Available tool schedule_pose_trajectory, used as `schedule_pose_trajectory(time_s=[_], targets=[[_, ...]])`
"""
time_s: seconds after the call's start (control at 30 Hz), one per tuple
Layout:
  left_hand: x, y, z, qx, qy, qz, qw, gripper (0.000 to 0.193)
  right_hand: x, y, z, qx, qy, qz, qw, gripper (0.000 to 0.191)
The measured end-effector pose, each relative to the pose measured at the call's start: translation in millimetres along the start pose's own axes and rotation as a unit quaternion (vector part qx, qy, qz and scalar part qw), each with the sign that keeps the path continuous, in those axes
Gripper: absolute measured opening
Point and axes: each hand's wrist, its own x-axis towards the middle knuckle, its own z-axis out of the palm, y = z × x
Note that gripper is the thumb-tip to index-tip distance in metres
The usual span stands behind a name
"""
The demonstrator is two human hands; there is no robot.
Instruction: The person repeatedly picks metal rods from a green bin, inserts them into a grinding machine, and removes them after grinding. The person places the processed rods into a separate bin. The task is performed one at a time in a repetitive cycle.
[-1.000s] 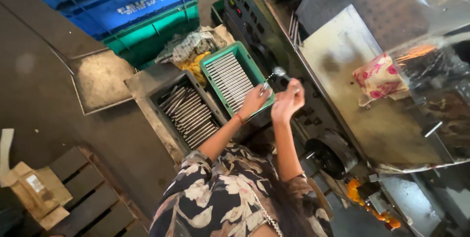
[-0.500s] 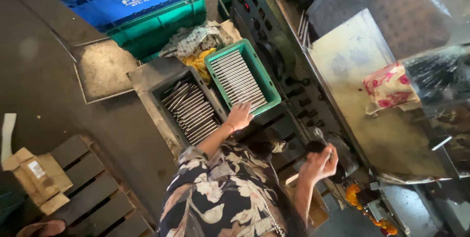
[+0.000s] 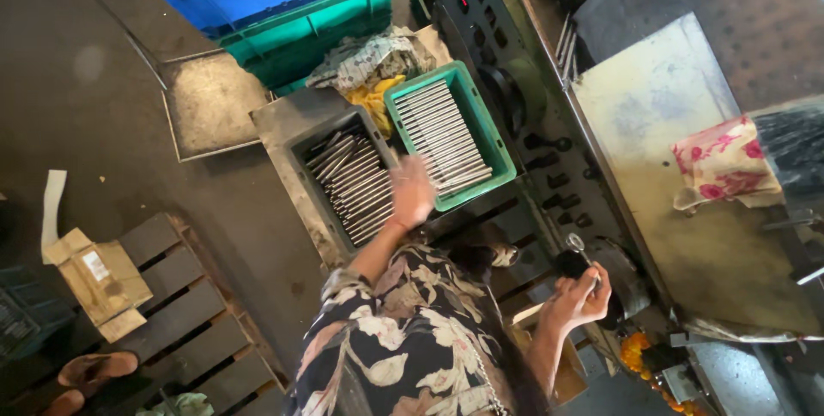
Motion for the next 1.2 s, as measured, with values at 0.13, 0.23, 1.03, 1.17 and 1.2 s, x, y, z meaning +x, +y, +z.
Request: schedule_pose_trajectory(time_s=[0.13,0.23,1.03,1.17,1.2], targets=[[-2,-65,-23,0.009,0.024,-0.165,0.986,0.057,-14,3,-10,-0.021,-0.008,-0.007,1.000,0.025],[-1,-82,-26,-0.004,-0.024,-0.187,0.982,0.051,-20,2,-13,-0.037,-0.005,0.007,0.999,0.025],[-65,170,-36,-0.494,-0.236,0.289,0.786,0.052,-40,-70,27,-0.045,-0.044,0.017,0.998,0.023],[-105,227,-40,-0.676,-0.444,0.119,0.576,0.039,-39,-84,-26,-0.058,0.003,-0.017,0.998,0.022],[-119,236,-36,-0.672,-0.454,0.111,0.574,0.037,-42,-89,-43,-0.094,0.001,-0.058,0.994,0.022]])
